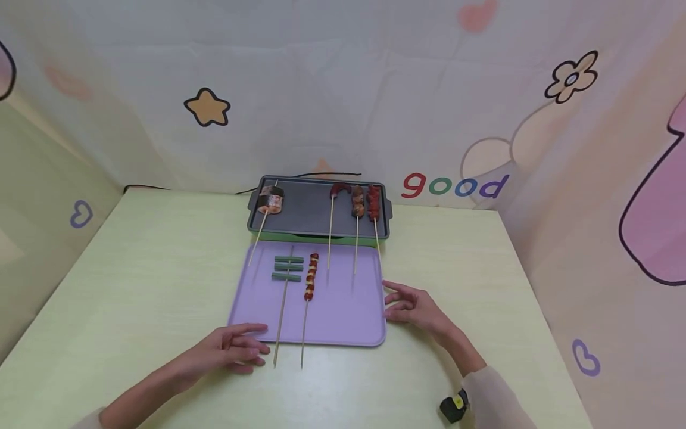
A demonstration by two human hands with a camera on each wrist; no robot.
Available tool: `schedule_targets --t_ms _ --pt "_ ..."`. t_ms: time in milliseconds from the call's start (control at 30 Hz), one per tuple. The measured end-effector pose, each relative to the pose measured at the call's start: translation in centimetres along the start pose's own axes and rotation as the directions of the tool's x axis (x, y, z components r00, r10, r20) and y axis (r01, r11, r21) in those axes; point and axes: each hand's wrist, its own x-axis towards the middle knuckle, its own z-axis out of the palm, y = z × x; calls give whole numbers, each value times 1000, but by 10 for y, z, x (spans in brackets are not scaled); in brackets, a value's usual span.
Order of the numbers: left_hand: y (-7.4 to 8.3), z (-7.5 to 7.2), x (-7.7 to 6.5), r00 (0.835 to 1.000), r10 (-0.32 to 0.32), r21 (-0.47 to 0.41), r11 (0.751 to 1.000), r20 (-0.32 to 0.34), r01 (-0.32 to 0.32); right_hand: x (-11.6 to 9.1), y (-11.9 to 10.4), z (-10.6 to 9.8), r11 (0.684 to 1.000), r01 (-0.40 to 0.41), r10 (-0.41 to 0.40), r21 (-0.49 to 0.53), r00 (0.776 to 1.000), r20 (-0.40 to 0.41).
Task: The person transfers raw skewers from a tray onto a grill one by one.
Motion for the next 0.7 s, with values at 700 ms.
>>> schedule_targets --t_ms 700 --pt "0 22 13 994 -65 -198 979 -88 47 -1 0 2 1000 1 -1 -16 1000 -17"
